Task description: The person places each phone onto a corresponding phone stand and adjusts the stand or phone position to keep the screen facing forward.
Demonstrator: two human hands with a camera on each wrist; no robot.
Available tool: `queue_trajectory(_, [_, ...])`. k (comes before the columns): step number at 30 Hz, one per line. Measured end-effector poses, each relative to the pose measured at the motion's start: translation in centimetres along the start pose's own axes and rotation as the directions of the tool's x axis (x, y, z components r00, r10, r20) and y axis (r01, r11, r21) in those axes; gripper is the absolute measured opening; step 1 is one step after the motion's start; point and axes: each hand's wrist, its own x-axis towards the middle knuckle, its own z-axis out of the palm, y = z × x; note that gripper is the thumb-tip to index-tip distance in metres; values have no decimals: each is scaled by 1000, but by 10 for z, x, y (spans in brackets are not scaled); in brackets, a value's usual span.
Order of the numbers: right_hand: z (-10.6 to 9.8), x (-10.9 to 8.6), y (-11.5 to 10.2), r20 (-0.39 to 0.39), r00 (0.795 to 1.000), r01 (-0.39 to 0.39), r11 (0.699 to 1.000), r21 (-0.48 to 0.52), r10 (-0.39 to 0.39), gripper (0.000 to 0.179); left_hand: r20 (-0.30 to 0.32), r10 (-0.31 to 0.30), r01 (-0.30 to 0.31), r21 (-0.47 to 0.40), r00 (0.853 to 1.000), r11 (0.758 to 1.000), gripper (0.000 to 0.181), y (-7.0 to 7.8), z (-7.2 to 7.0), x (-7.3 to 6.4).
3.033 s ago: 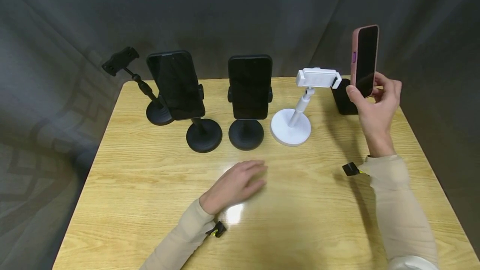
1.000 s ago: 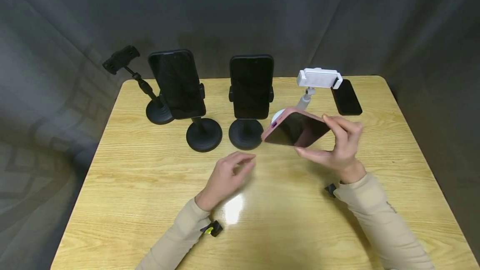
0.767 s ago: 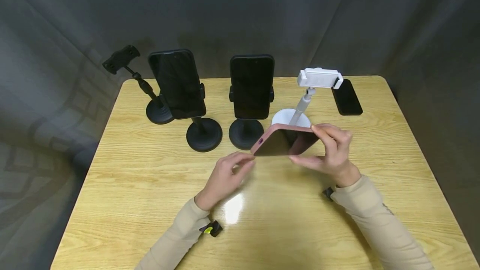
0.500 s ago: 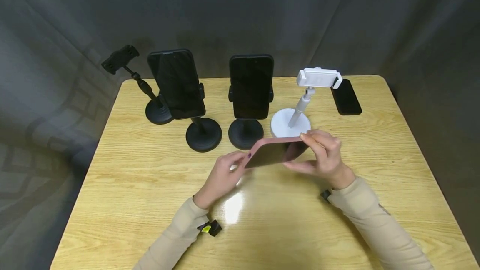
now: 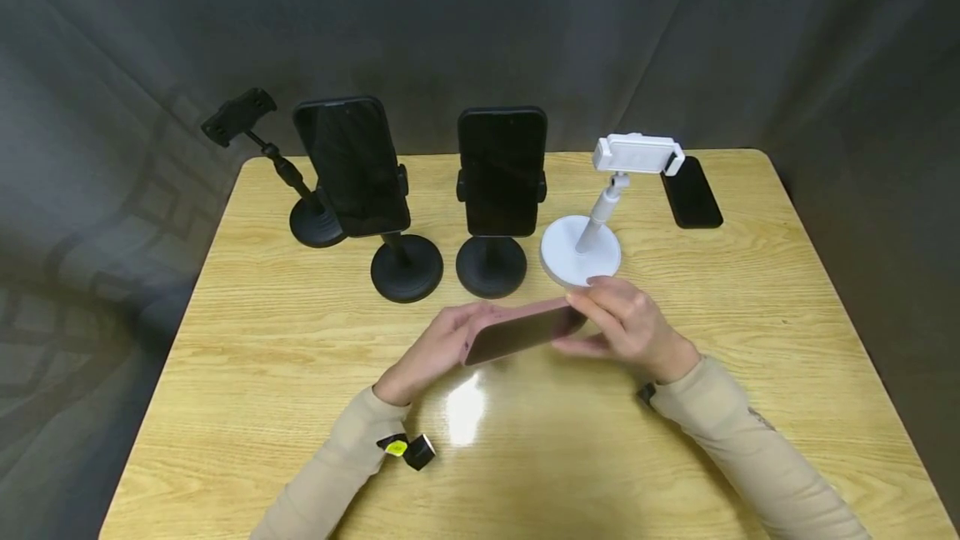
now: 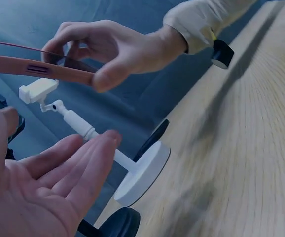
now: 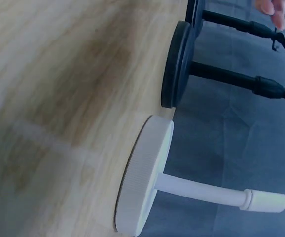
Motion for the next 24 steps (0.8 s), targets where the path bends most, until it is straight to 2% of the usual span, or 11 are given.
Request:
queue_trajectory(3, [0,0,-2,64,998,-5,1000,21,4,42,88,-39,44,-64,995,997,60,1,-4,-1])
queue_trajectory(5, [0,0,-4,108,994,5,1000,31,-8,41,164,-44,62,-106,985,992,72,1,-7,-2])
queue_trajectory(8, [2,0,-5,156,987,46,999,11,-47,38,282,-40,89,-161,959,983,86,2,-10,-5])
queue_trajectory(10, [3,0,-5,171,982,78,997,-9,-76,38,339,-27,91,-174,940,981,90,3,-11,-6])
queue_trajectory(12, [5,0,-6,181,979,99,995,-27,-93,38,373,-16,86,-173,928,981,92,3,-12,-7])
queue_trajectory(18, [6,-2,-6,190,975,127,991,-53,-115,38,415,10,72,-182,910,981,91,3,-16,-8])
queue_trajectory(20, [7,-3,-6,195,974,133,989,-61,-119,37,444,23,72,-195,896,978,90,3,-18,-9])
queue_trajectory(24, [8,-4,-8,203,970,150,986,-67,-133,36,510,45,74,-210,859,975,85,5,-22,-11])
